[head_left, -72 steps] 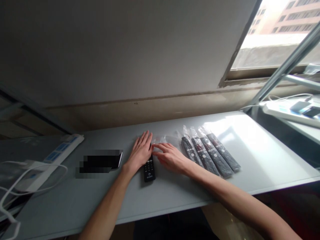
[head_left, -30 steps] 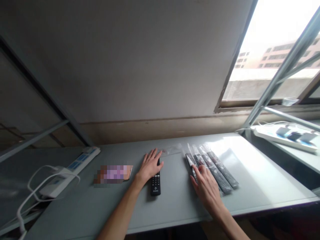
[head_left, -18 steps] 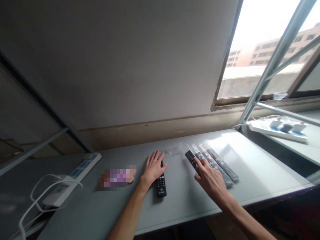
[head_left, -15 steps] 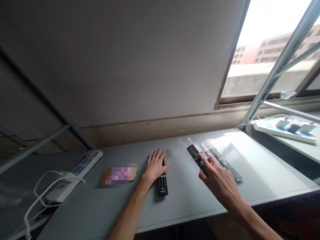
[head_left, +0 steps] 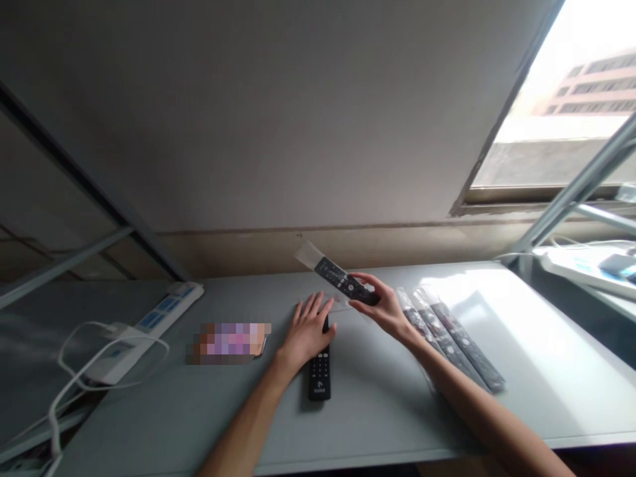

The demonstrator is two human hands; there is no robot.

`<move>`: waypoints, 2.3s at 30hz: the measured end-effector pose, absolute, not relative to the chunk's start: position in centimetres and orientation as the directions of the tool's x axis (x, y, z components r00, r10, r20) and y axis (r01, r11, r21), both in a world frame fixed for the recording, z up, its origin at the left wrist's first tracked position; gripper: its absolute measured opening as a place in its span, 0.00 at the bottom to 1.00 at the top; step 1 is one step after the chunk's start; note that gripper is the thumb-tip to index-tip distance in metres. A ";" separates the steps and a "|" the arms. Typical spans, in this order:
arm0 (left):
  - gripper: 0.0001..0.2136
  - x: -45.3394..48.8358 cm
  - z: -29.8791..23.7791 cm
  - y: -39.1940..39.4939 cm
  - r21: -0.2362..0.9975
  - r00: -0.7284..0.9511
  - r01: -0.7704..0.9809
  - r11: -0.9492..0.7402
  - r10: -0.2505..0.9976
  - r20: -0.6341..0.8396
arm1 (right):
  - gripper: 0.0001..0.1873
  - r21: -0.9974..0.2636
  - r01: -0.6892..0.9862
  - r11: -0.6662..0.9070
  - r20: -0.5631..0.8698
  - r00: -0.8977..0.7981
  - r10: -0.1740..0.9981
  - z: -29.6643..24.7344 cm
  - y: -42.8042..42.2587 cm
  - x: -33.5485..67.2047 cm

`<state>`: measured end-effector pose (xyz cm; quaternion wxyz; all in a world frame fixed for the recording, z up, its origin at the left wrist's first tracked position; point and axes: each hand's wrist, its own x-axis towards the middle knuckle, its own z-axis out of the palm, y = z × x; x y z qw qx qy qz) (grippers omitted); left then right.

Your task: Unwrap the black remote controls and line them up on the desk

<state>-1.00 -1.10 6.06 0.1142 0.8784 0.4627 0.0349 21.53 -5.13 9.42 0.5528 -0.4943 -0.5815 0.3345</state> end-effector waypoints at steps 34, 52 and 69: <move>0.20 -0.4 6.9 1.3 0.781 0.294 -0.561 0.274 0.948 -0.121 | 0.28 -0.939 0.252 0.234 0.326 0.435 0.839 8.5 -5.8 24.2; 0.10 -0.4 6.5 1.6 0.768 0.335 -0.513 0.382 0.913 -0.231 | 0.13 -0.828 -0.371 0.421 0.210 0.491 0.845 10.8 -5.7 26.6; 0.05 -0.3 6.4 1.9 0.766 0.274 -0.513 0.388 0.919 -0.282 | 0.16 -0.799 -0.504 0.329 0.095 0.435 0.895 10.1 -5.5 26.7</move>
